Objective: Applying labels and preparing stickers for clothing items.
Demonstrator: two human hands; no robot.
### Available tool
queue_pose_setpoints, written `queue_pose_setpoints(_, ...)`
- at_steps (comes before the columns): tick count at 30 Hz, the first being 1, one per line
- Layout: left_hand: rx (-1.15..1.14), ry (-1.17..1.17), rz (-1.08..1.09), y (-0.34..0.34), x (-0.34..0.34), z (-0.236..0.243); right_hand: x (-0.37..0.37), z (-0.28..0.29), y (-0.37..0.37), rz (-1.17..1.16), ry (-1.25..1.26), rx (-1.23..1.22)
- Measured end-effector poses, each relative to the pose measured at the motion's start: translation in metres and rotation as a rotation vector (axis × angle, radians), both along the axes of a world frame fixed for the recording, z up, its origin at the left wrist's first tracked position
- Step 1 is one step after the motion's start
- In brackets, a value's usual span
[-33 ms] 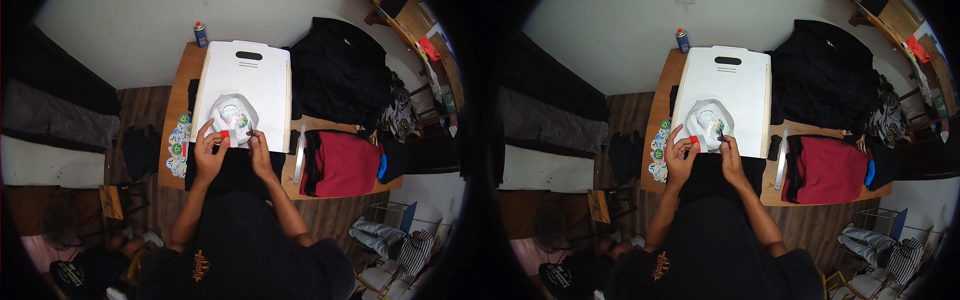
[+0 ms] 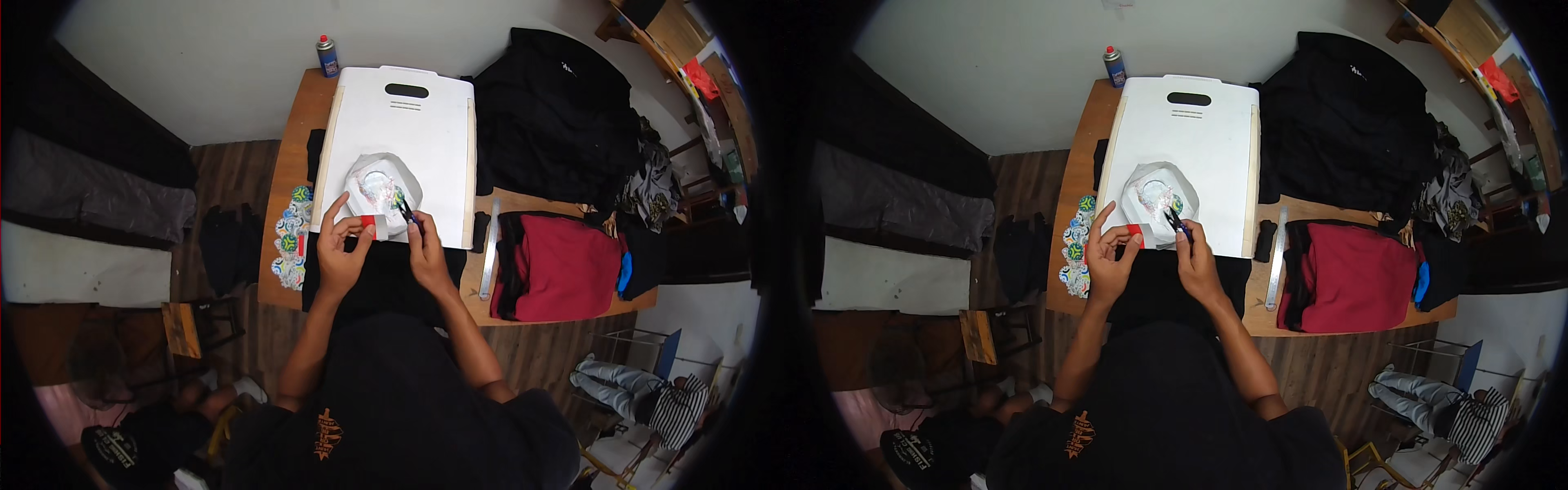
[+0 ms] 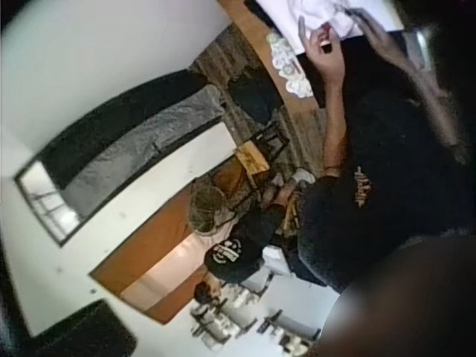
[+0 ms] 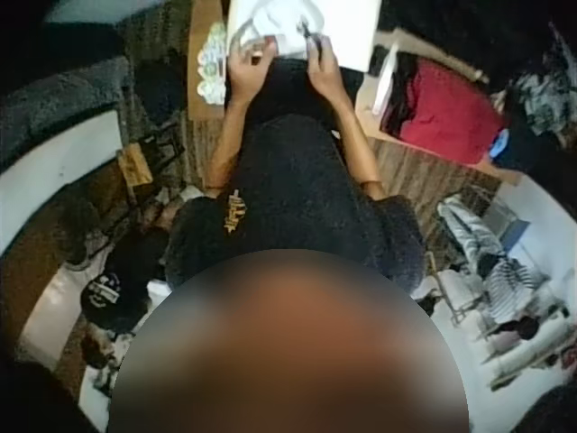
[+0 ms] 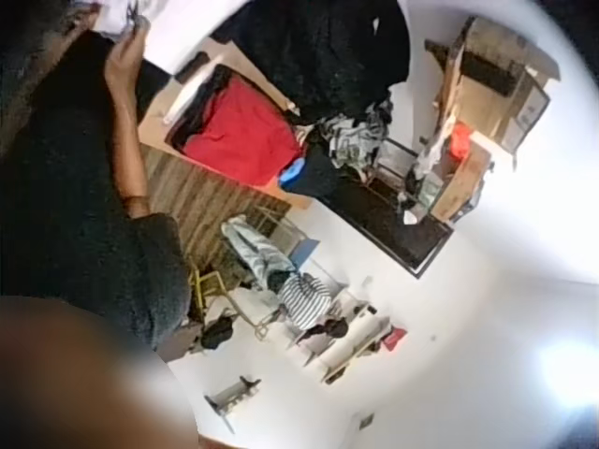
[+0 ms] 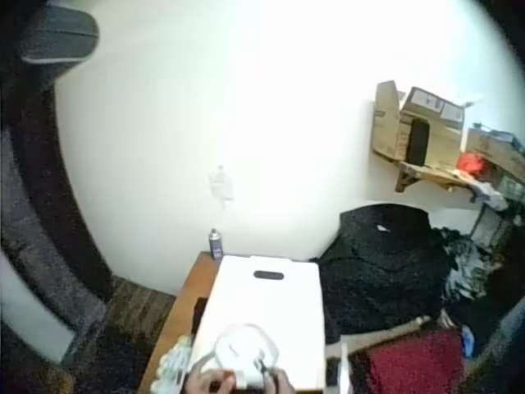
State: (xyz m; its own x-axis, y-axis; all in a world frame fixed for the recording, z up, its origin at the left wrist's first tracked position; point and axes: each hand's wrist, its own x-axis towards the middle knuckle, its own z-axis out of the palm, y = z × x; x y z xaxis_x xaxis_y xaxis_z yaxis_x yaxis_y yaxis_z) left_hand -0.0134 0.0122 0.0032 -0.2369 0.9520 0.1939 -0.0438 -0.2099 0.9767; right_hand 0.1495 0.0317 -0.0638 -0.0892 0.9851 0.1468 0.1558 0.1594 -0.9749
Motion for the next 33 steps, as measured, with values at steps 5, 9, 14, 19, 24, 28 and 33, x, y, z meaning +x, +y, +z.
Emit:
queue_pose_setpoints(5, 0.025, 0.44, -0.057, -0.006, -0.009, 0.012, 0.015, 0.063, 0.003, -0.003, -0.328, 0.155)
queue_pose_setpoints(9, 0.137, 0.764, -0.207, -0.01, -0.007, 0.023, 0.021, 0.058, 0.007, 0.016, -0.389, 0.346)
queue_pose_setpoints(14, 0.183, 0.948, -0.288, -0.012, -0.002, 0.02, 0.023, 0.066, 0.003, 0.102, -0.316, 0.223)
queue_pose_setpoints(19, 0.148, 1.05, -0.388, -0.012, -0.005, 0.017, 0.024, 0.074, -0.001, 0.147, -0.287, 0.181)
queue_pose_setpoints(24, 0.161, 1.077, -0.277, -0.009, -0.007, 0.031, 0.028, 0.075, -0.004, 0.134, -0.33, 0.202)
queue_pose_setpoints(28, 0.161, 1.058, -0.212, -0.009, -0.014, 0.023, 0.031, 0.072, -0.002, 0.097, -0.297, 0.183)
queue_pose_setpoints(33, 0.204, 1.006, -0.284, -0.016, -0.002, 0.02, 0.031, 0.065, -0.004, 0.042, -0.176, 0.048)
